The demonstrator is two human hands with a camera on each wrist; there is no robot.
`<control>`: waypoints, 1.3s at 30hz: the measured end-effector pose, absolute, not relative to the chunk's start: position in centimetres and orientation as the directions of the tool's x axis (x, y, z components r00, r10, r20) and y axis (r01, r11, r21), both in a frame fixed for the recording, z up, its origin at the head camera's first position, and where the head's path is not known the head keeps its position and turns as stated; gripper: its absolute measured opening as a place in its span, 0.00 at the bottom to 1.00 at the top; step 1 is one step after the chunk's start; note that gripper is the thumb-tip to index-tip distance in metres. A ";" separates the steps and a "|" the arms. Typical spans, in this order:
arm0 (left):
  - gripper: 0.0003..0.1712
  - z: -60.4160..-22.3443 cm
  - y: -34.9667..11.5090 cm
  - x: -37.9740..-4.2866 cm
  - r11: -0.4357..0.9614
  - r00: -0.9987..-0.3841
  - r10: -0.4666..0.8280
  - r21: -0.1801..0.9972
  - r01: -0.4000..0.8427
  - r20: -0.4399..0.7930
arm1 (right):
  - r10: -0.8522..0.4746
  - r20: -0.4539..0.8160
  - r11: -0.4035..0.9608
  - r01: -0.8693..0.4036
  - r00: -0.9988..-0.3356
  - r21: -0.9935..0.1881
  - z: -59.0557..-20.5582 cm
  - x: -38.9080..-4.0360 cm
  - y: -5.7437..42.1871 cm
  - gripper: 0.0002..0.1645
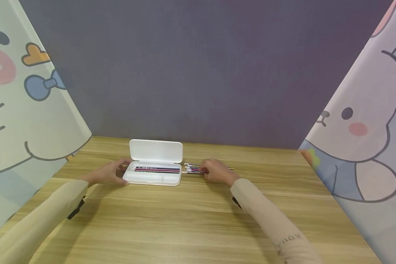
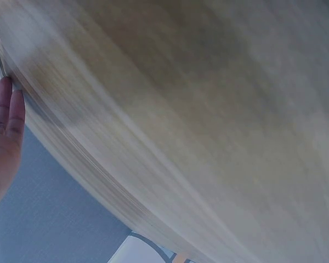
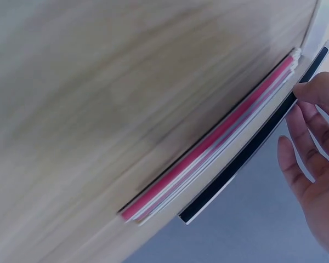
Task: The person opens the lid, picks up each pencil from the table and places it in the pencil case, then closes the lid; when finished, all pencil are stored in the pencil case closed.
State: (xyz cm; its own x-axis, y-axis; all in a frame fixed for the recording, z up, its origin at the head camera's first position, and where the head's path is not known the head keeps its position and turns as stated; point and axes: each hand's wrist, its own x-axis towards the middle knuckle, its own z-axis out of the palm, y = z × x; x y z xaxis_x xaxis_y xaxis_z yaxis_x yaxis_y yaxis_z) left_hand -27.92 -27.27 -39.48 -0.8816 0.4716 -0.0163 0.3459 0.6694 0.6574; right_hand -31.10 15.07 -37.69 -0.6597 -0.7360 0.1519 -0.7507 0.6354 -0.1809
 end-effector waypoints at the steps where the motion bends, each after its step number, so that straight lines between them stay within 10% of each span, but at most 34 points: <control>1: 0.48 -39.5 -27.2 -27.9 0.673 -0.883 0.470 0.653 0.347 -0.015 | -0.740 0.151 0.633 -0.754 -0.656 -0.174 -37.6 -31.1 14.8 0.10; 39: 0.46 -39.7 -27.5 -28.2 0.697 -0.884 0.467 0.621 0.358 -0.013 | -0.797 0.140 0.569 -0.808 -0.588 -0.153 -37.0 -33.7 -0.1 0.11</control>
